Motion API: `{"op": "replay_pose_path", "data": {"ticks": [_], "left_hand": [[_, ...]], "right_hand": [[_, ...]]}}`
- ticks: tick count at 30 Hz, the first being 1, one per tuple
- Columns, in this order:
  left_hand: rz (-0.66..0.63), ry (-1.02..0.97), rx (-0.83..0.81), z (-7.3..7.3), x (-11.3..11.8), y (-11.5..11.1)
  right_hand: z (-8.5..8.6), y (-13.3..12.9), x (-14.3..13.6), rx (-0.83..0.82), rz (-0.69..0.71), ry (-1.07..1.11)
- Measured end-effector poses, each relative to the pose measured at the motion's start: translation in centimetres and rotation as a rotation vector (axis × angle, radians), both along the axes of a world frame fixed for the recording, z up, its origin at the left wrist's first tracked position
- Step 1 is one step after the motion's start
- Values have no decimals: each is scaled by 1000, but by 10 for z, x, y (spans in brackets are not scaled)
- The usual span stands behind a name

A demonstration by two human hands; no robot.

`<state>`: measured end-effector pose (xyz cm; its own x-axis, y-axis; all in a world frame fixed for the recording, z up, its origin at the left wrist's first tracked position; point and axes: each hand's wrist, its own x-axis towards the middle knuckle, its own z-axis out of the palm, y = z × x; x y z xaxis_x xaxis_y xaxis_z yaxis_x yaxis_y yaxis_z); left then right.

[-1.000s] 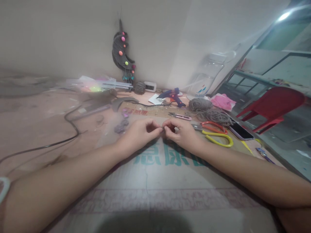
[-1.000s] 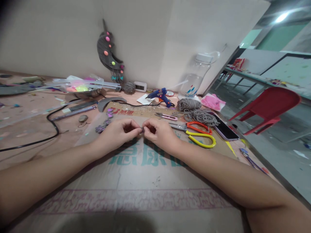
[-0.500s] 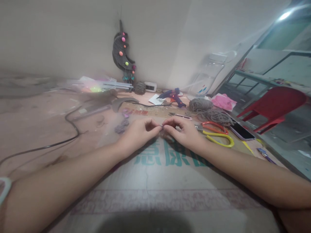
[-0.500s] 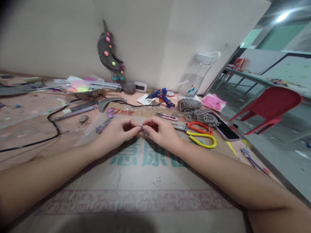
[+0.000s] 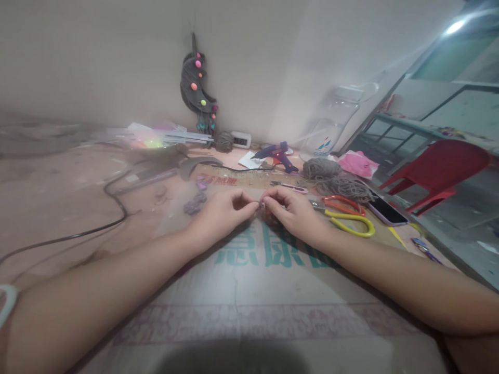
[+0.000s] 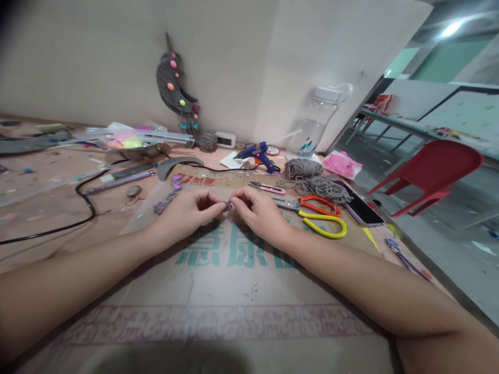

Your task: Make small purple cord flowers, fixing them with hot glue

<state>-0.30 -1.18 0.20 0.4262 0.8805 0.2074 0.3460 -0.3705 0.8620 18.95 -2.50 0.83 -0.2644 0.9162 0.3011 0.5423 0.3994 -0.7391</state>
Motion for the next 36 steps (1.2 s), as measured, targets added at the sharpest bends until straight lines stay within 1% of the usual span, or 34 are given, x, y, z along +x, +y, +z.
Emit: {"op": "replay_pose_path", "data": {"ticks": [3,4,8,10,14,18,25,30,36], "left_hand": [[-4,-18,-36,-1,0,0],[-4,-23,-47,0,1,0],[10,-40,-69,2,1,0],[22,-38,-70,4,2,0],[39,-23,-48,6,1,-1],[32,-18,-24,5,0,-1],[7,5,19,-1,0,0],[-1,24,17,-2,0,0],[7,31,30,-3,0,1]], "right_hand": [[-2,3,3,-28,-39,111],[-2,4,4,-22,-45,116],[2,2,6,101,-48,-14],[2,2,6,126,-52,-52],[0,2,4,75,-38,-43],[2,-2,1,31,-2,-29],[2,-2,-3,68,7,-80],[-2,-1,-3,63,18,-99],[-2,-2,-2,60,5,-89]]}}
